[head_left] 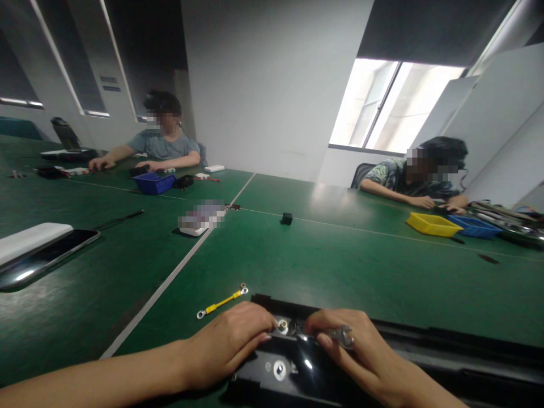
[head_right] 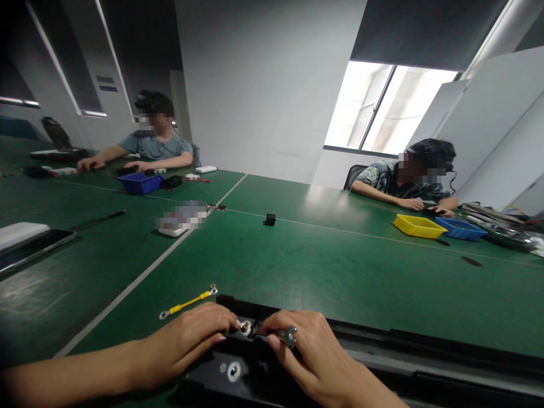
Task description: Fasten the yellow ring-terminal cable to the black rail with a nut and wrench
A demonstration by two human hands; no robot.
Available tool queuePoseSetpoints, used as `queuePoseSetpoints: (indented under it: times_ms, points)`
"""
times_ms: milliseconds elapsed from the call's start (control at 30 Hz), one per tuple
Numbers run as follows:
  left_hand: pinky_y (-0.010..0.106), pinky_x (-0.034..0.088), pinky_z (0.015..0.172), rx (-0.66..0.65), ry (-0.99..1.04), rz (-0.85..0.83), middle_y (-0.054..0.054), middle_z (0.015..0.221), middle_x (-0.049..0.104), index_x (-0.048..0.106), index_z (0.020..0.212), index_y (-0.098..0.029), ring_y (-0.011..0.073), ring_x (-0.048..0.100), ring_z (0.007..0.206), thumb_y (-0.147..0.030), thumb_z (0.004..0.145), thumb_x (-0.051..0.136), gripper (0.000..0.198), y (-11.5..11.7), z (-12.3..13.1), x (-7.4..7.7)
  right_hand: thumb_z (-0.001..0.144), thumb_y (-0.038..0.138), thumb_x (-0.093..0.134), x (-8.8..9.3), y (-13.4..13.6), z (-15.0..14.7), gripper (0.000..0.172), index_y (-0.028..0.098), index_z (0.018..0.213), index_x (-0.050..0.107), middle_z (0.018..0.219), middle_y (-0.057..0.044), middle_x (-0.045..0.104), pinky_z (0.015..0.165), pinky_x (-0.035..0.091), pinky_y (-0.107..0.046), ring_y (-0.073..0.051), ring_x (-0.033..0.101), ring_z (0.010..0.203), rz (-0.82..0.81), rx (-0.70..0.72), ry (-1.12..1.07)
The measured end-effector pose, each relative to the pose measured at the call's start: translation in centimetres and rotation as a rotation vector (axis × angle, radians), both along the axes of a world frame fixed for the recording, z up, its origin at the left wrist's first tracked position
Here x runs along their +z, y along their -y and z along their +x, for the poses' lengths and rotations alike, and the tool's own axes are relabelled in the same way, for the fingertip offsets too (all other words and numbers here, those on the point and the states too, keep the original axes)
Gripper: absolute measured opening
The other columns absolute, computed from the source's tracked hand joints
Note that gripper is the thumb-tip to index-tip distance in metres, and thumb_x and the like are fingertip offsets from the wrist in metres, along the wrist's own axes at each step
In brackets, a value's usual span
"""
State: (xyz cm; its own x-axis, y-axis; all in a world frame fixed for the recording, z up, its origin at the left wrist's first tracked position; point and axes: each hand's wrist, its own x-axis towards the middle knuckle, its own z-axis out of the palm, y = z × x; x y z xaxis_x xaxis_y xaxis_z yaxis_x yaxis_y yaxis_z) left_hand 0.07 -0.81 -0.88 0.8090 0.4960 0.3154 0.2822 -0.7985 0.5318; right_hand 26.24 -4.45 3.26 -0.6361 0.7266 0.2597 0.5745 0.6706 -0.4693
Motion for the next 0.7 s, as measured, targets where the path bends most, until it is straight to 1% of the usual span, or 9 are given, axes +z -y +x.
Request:
queuePoseSetpoints:
  times_ms: [100,300,467,700]
  points:
    - [0.033,0.045,0.093,0.003,-0.006,-0.002,0.009,0.107,0.063,0.052,0.113,-0.016,0.0207,0.057,0.102,-0.018,0.097,0.035,0.023,0.12,-0.06,0.09,0.096,0.025,0.035,0.0,-0.08,-0.08,0.022,0.02,0.103,0.055,0.091,-0.004,0.066,0.074,0.044,-0.028,-0.016,0.062,0.079,-0.02,-0.014,-0.009]
    - [0.033,0.044,0.095,-0.001,-0.01,0.009,0.009,0.108,0.063,0.052,0.113,-0.017,0.0204,0.057,0.103,-0.017,0.097,0.036,0.022,-0.04,-0.04,-0.02,0.097,0.026,0.035,-0.15,0.12,0.11,0.024,0.021,0.109,0.055,0.098,-0.005,0.066,0.081,0.046,-0.03,-0.017,0.062,0.089,-0.049,-0.058,0.011]
    - [0.034,0.044,0.095,-0.01,0.005,0.012,0.009,0.108,0.063,0.052,0.112,-0.016,0.0205,0.057,0.103,-0.017,0.097,0.035,0.023,-0.06,0.04,-0.07,0.097,0.028,0.037,-0.11,0.38,0.2,0.025,0.024,0.112,0.056,0.102,-0.004,0.067,0.082,0.049,-0.031,-0.017,0.064,0.092,-0.026,-0.087,0.04]
    - [0.034,0.046,0.094,-0.003,0.011,0.016,0.01,0.106,0.063,0.053,0.111,-0.016,0.0212,0.058,0.102,-0.019,0.098,0.035,0.022,0.01,0.1,0.13,0.097,0.032,0.038,-0.07,0.51,0.39,0.027,0.024,0.113,0.058,0.103,-0.005,0.068,0.083,0.051,-0.031,-0.019,0.064,0.095,0.002,-0.121,0.053]
